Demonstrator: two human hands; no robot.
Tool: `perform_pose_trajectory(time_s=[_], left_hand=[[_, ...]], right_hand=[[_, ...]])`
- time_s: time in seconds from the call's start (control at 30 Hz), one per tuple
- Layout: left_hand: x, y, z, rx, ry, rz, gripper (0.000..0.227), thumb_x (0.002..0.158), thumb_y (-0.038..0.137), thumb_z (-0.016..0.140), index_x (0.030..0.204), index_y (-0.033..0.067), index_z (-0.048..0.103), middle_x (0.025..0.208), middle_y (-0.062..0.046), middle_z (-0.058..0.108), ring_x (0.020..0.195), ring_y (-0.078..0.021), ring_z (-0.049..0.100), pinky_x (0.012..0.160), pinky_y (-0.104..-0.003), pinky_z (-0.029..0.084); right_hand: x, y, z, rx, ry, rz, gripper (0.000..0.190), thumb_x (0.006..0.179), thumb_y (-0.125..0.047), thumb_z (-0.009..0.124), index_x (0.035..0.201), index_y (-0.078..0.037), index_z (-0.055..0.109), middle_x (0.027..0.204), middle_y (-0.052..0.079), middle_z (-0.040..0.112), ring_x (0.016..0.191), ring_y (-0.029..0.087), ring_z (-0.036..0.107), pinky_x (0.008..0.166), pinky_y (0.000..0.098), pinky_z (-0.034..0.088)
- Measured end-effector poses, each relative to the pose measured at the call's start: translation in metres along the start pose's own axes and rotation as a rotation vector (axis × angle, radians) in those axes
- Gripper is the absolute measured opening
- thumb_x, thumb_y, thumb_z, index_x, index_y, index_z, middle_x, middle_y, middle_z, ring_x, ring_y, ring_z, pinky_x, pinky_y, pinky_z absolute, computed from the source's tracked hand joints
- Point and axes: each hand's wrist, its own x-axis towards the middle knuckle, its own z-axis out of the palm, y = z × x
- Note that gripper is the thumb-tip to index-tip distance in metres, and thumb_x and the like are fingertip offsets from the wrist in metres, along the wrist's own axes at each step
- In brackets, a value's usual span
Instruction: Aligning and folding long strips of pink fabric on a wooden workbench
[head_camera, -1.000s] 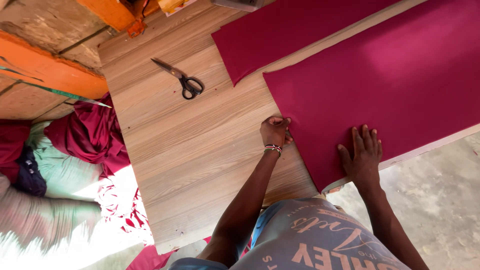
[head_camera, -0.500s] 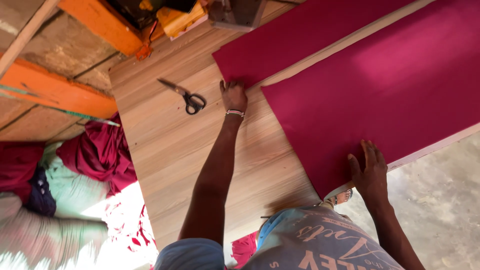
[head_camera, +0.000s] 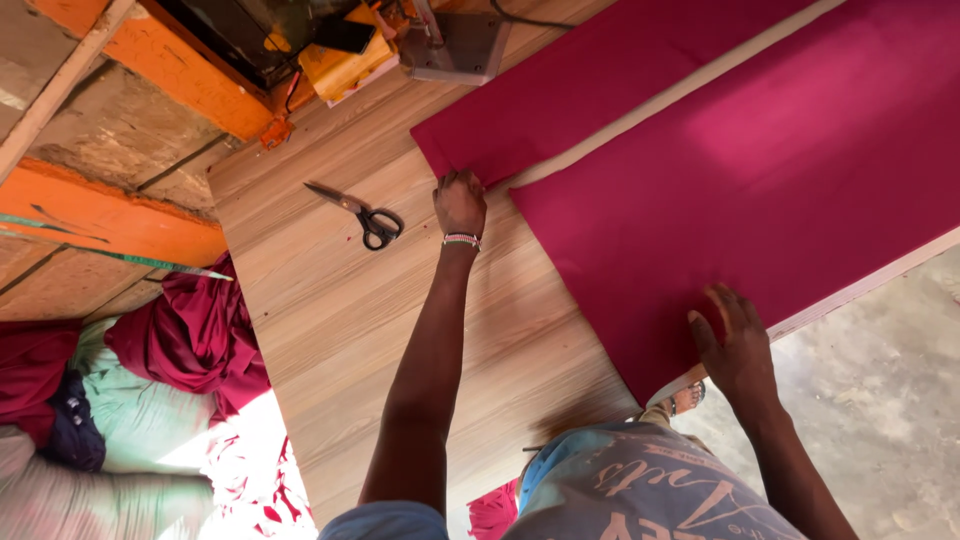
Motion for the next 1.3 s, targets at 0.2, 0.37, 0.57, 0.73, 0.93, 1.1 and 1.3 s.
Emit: perform_pose_trajectory(time_s=[0.2, 0.37, 0.57, 0.73, 0.93, 1.1, 1.3], left_hand=[[-0.059, 0.1, -0.058, -0.64, -0.265, -0.016, 0.008, 0.088, 0.017, 0.079, 0.082, 0.0216, 0.079, 0.08, -0.006, 0.077, 0.09, -0.0294, 0.076, 0.084, -0.039, 0.058], [-0.15, 0.191, -0.08, -0.913, -0.5, -0.029, 0.005, 0.086, 0.014, 0.079, 0.086, 0.0188, 0.08, 0.079, -0.005, 0.077, 0.085, -0.0184, 0.075, 0.086, -0.031, 0.058], [-0.186, 0.236, -0.108, -1.097, -0.54, -0.143, 0.005, 0.084, 0.007, 0.08, 0.088, 0.0091, 0.081, 0.077, -0.01, 0.075, 0.074, -0.0157, 0.07, 0.074, -0.03, 0.058], [-0.192, 0.227, -0.106, -1.415, -0.582, -0.346, 0.009, 0.085, -0.001, 0.08, 0.093, -0.0014, 0.079, 0.077, -0.013, 0.071, 0.069, -0.0138, 0.068, 0.068, -0.026, 0.061], [-0.15, 0.168, -0.092, -1.463, -0.321, -0.388, 0.008, 0.09, -0.003, 0.068, 0.092, 0.0016, 0.075, 0.078, -0.004, 0.065, 0.069, -0.0131, 0.063, 0.072, -0.024, 0.055], [-0.107, 0.108, -0.045, -1.278, -0.09, -0.335, 0.008, 0.09, 0.0, 0.072, 0.088, 0.004, 0.078, 0.074, -0.004, 0.063, 0.068, -0.0111, 0.059, 0.065, -0.025, 0.053], [-0.054, 0.048, 0.065, -0.843, 0.079, -0.183, 0.015, 0.082, 0.004, 0.073, 0.072, 0.0138, 0.078, 0.074, -0.01, 0.073, 0.077, -0.027, 0.072, 0.076, -0.035, 0.057]], right_hand=[[0.015, -0.002, 0.026, 0.281, -0.027, 0.083, 0.041, 0.098, -0.033, 0.073, 0.136, -0.017, 0.068, 0.124, 0.016, 0.069, 0.114, 0.034, 0.07, 0.094, 0.0451, 0.057], [0.034, -0.073, 0.019, 0.953, -0.061, 0.408, 0.045, 0.097, -0.024, 0.072, 0.134, -0.002, 0.063, 0.115, 0.017, 0.072, 0.106, 0.03, 0.072, 0.096, 0.046, 0.059], [0.026, -0.057, 0.021, 1.208, 0.118, 0.557, 0.016, 0.097, -0.011, 0.074, 0.104, 0.002, 0.071, 0.088, 0.013, 0.073, 0.082, 0.022, 0.074, 0.083, 0.0438, 0.065], [-0.004, -0.02, 0.022, 1.24, 0.268, 0.636, 0.013, 0.098, -0.012, 0.075, 0.1, -0.001, 0.069, 0.082, 0.008, 0.071, 0.075, 0.018, 0.073, 0.077, 0.0396, 0.066], [-0.049, 0.0, -0.006, 0.954, 0.171, 0.813, 0.019, 0.101, -0.019, 0.071, 0.1, 0.0, 0.074, 0.085, 0.011, 0.07, 0.081, 0.022, 0.069, 0.082, 0.0429, 0.062], [-0.081, -0.023, -0.024, 0.839, -0.038, 0.873, 0.016, 0.095, -0.017, 0.076, 0.091, -0.001, 0.078, 0.077, 0.014, 0.073, 0.076, 0.026, 0.074, 0.079, 0.0427, 0.062], [-0.097, -0.011, -0.007, 0.742, -0.15, 0.81, 0.019, 0.093, -0.014, 0.079, 0.083, 0.002, 0.074, 0.075, 0.017, 0.073, 0.075, 0.025, 0.073, 0.075, 0.0391, 0.062]])
